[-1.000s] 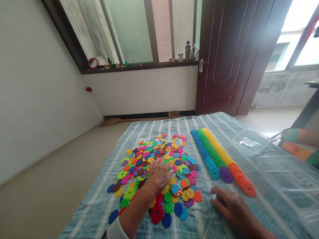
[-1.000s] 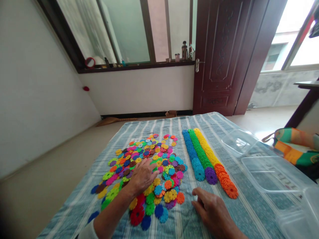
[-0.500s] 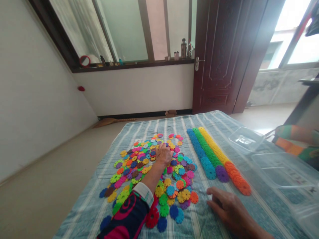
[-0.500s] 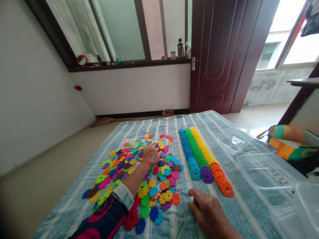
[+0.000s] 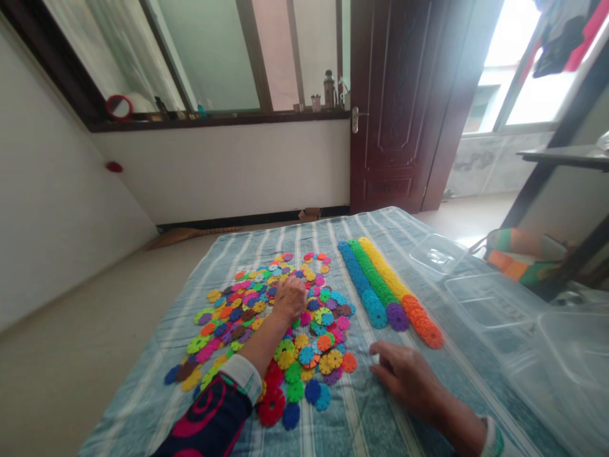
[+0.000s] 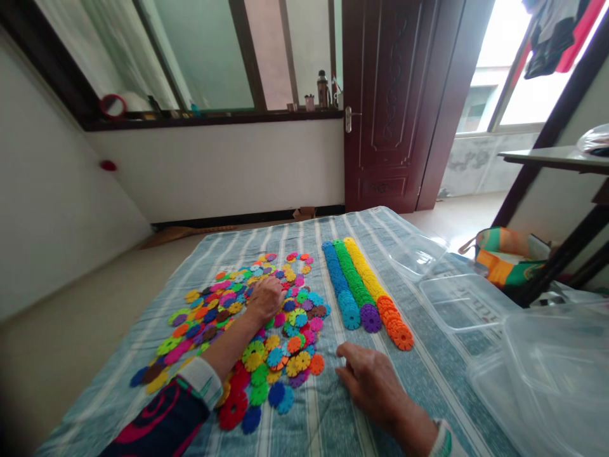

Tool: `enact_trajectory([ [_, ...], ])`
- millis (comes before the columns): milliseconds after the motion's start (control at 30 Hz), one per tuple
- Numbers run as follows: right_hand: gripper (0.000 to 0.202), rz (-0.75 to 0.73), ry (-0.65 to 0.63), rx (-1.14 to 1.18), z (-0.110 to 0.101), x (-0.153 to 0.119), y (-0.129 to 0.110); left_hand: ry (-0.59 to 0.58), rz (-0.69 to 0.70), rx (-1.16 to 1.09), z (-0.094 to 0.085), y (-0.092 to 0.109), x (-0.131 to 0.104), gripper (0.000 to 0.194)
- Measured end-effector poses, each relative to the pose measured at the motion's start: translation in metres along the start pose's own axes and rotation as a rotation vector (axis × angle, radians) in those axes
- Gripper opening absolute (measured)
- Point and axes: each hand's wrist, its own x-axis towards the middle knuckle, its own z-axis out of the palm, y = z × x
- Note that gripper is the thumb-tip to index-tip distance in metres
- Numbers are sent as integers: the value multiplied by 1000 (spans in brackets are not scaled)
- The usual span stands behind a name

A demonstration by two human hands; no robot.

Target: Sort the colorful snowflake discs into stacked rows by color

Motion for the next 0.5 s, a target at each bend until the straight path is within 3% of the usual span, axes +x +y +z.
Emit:
enact_trajectory([
  [233, 17, -11, -15, 16, 3, -3, 6, -23, 78, 15, -2, 2, 7, 18],
  [400, 17, -44, 10, 15, 8, -6, 11, 19, 17, -14, -15, -19, 9, 20],
  [500, 15, -66, 52, 5, 10, -7, 14, 51, -30, -40, -28, -34, -1, 28],
])
